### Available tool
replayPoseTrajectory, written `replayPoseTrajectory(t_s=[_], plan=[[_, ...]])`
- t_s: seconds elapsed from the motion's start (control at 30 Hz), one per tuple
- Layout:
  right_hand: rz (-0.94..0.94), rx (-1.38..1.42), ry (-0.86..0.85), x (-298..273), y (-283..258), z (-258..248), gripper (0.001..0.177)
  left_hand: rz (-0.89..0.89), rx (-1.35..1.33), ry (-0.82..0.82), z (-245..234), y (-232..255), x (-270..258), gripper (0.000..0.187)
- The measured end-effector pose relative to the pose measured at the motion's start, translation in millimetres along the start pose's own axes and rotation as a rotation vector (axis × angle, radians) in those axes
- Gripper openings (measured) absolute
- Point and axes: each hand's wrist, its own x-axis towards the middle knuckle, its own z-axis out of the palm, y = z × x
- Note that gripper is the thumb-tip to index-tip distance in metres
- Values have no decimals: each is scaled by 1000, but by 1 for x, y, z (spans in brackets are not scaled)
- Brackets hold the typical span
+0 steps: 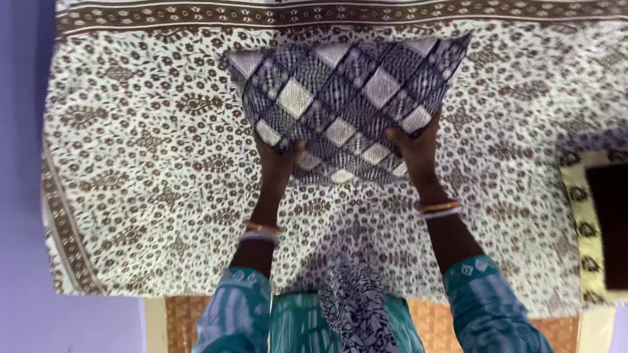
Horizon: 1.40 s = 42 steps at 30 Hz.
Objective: The person puts covers on pillows by hand, smoothing the fabric and closing the zippers on each pillow after insertion.
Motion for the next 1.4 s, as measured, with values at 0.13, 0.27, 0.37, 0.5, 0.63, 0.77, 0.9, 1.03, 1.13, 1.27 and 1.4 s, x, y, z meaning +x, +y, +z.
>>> replayPoseTrajectory(t_s=[0.13,0.27,0.37,0.5,0.63,0.77,0.9,1.03,1.13,1.27,1.4], plan=[[-128,-73,-77,94,89,-26,115,120,769,85,35,-50,85,142],[-29,-824,-1,110,168,-33,138,-76,938,98,40,-89,117,141],[165,-754,56,104,183,-34,147,88,856,82,33,-90,106,139],[-55,-868,174,86,159,-31,138,84,851,100,42,-73,81,134],[-56,-779,116,77,121,-20,135,125,802,21,41,-74,80,134],[27,-789,139,84,103,-1,131,157,775,41,53,-77,87,135],[-247,-1357,86,57,100,38,104,415,863,129,68,-65,70,118],[-22,-1411,-198,62,101,52,104,300,1358,-27,80,-68,71,104],[-105,-1450,-238,72,100,52,109,324,1334,-57,76,-67,79,107],[-72,-1465,-334,83,86,51,110,324,1242,-71,80,-64,77,110],[75,-1483,-446,92,74,50,109,293,1278,-103,84,-46,82,114]])
